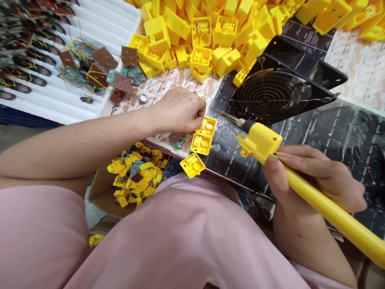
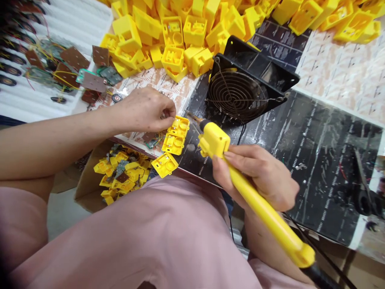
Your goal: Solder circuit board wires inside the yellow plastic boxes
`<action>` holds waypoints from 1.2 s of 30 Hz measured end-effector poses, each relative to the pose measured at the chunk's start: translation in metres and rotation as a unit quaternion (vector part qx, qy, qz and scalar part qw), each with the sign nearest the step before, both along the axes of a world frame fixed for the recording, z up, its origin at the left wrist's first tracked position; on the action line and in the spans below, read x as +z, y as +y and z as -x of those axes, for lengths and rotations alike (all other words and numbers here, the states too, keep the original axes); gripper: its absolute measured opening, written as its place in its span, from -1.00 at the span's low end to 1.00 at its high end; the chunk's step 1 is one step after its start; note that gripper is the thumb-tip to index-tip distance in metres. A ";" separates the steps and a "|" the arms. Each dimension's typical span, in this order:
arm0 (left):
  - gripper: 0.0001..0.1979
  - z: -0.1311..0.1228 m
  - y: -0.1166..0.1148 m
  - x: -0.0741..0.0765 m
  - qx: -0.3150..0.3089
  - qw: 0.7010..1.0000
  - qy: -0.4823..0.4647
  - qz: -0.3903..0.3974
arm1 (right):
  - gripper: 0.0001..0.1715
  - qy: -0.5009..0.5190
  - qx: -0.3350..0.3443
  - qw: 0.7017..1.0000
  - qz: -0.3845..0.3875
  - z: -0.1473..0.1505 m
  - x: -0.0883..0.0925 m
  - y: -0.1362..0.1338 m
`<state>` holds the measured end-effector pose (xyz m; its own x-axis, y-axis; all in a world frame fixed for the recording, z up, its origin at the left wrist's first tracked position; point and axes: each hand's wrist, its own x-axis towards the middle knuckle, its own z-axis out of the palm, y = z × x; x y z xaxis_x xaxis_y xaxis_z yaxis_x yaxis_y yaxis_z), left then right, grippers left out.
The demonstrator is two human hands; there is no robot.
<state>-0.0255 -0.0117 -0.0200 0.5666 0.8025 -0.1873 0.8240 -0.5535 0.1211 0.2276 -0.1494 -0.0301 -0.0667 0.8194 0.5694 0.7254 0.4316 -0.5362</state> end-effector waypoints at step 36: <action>-0.72 0.003 0.001 0.001 -0.002 1.000 -0.014 0.006 | -0.35 0.024 0.000 0.995 -0.101 -0.003 -0.014 -0.002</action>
<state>-0.0281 -0.0106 -0.0194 0.5753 0.7976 -0.1815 0.8177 -0.5555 0.1510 0.2304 -0.1515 -0.0444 -0.0359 0.6873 0.7255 0.7009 0.5349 -0.4720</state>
